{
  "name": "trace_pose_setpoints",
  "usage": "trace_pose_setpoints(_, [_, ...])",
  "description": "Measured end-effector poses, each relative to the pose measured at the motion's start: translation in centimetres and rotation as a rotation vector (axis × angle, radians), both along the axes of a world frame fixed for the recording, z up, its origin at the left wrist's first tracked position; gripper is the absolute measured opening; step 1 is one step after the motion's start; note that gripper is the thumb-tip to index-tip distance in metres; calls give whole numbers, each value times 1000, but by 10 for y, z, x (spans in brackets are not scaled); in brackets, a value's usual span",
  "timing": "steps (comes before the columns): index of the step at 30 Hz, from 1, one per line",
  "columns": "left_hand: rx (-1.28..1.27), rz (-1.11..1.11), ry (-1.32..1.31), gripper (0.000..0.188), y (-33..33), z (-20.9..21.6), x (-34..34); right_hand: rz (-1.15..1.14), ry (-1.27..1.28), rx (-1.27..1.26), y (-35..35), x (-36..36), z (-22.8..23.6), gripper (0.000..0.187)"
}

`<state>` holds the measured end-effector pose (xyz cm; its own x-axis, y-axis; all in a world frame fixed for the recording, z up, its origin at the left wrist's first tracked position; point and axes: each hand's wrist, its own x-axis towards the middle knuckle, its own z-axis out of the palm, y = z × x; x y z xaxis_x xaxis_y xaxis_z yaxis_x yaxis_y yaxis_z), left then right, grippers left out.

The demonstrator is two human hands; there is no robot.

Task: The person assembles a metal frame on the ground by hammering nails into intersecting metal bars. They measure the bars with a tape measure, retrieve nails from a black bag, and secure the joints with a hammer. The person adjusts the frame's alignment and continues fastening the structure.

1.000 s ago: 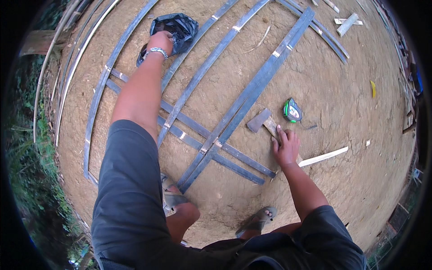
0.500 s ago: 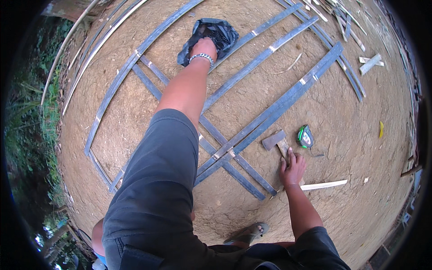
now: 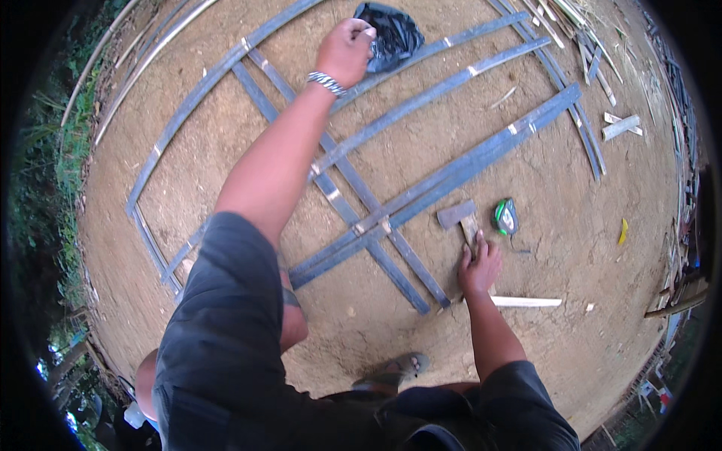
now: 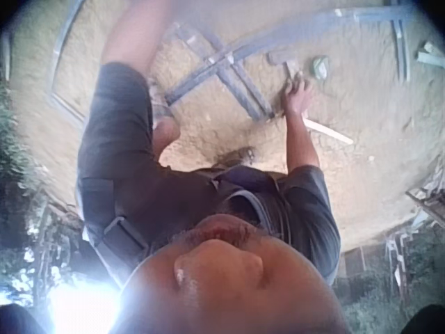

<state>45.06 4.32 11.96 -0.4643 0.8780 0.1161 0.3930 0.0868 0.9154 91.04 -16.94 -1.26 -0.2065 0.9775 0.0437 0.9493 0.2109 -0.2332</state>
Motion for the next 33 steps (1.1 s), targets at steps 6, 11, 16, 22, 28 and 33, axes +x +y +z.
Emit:
trace_pose_setpoints(6, [-248,194,33,24,-186,-12,15,-9,-24,-36,0,-7,7,55])
trace_pose_setpoints(11, [-345,418,-62,22,-325,-107,55,-22,-38,-69,-1,-12,10,55])
trace_pose_setpoints(16, [-532,390,174,22,-363,-116,84,-12,-23,-32,0,-10,4,54])
trace_pose_setpoints(22, [-682,402,209,23,-354,-104,85,5,-67,-43,3,-8,4,54])
trace_pose_setpoints(28, [-452,542,116,18,-365,-108,92,8,-77,-65,4,-9,6,54])
trace_pose_setpoints(33, [-253,528,-39,19,-368,-102,105,20,-42,-69,4,-7,11,54])
